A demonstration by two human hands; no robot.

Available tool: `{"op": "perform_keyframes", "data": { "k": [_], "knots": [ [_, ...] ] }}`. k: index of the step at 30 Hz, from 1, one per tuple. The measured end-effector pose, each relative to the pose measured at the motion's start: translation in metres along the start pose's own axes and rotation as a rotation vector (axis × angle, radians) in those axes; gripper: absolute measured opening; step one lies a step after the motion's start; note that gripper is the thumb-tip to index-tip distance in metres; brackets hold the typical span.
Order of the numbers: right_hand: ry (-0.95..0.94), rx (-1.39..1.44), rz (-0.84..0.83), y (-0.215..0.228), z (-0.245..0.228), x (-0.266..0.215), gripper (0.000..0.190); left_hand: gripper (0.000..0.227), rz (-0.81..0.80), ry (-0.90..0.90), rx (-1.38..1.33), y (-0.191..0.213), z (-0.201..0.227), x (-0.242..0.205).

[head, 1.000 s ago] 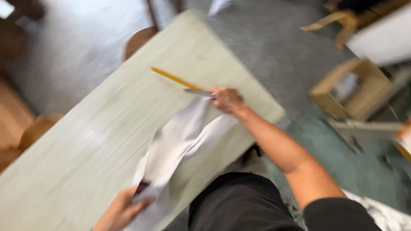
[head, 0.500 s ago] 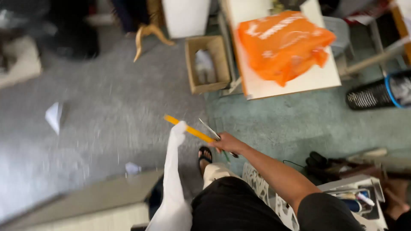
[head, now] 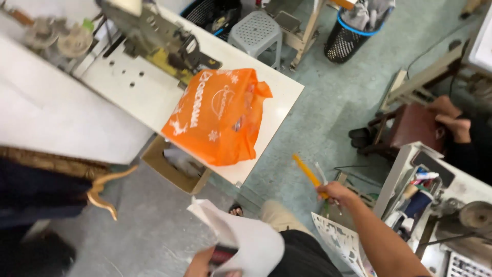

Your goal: The person moves from a cluttered workspace to an ironing station, unfolding a white garment on the board. They smooth the fabric by hand and then use a steam iron to press the material, moving the iron back and forth across the surface.

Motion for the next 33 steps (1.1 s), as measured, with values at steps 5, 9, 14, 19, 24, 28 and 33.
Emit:
{"op": "perform_keyframes", "data": {
  "k": [5, 9, 14, 19, 24, 28, 33],
  "knots": [
    [0.148, 0.652, 0.173, 0.049, -0.004, -0.029, 0.034, 0.045, -0.391, -0.535, 0.023, 0.007, 0.333, 0.151],
    [0.215, 0.982, 0.227, 0.090, -0.030, -0.041, 0.027, 0.029, -0.645, -0.653, 0.029, -0.034, 0.438, 0.272],
    [0.213, 1.007, 0.373, 0.197, -0.043, 0.015, 0.020, 0.029, -0.725, -0.731, -0.036, -0.100, 0.549, 0.457],
    [0.294, 0.949, 0.407, 0.355, -0.087, 0.076, 0.024, 0.029, -0.611, -0.580, -0.212, -0.155, 0.628, 0.630],
    [0.395, 0.914, 0.401, 0.531, -0.199, 0.075, 0.028, 0.039, -0.429, -0.720, -0.259, -0.121, 0.750, 0.732],
    [0.612, 0.782, 0.511, 0.643, -0.311, 0.096, 0.047, 0.029, -0.115, -0.766, -0.285, -0.062, 0.783, 0.823],
    [0.721, 0.648, 0.533, 0.759, -0.430, 0.162, 0.046, 0.035, -0.071, -0.637, -0.389, -0.090, 0.794, 0.918]
  ]
}}
Point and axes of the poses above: each hand's wrist, its own x-axis towards the middle knuckle, its own y-axis out of the back of the hand, z = x × y, the point moved 6 cm from there along x, towards the middle knuckle, and after that the axes turned 3 degrees about z, right-handed, at the moved point
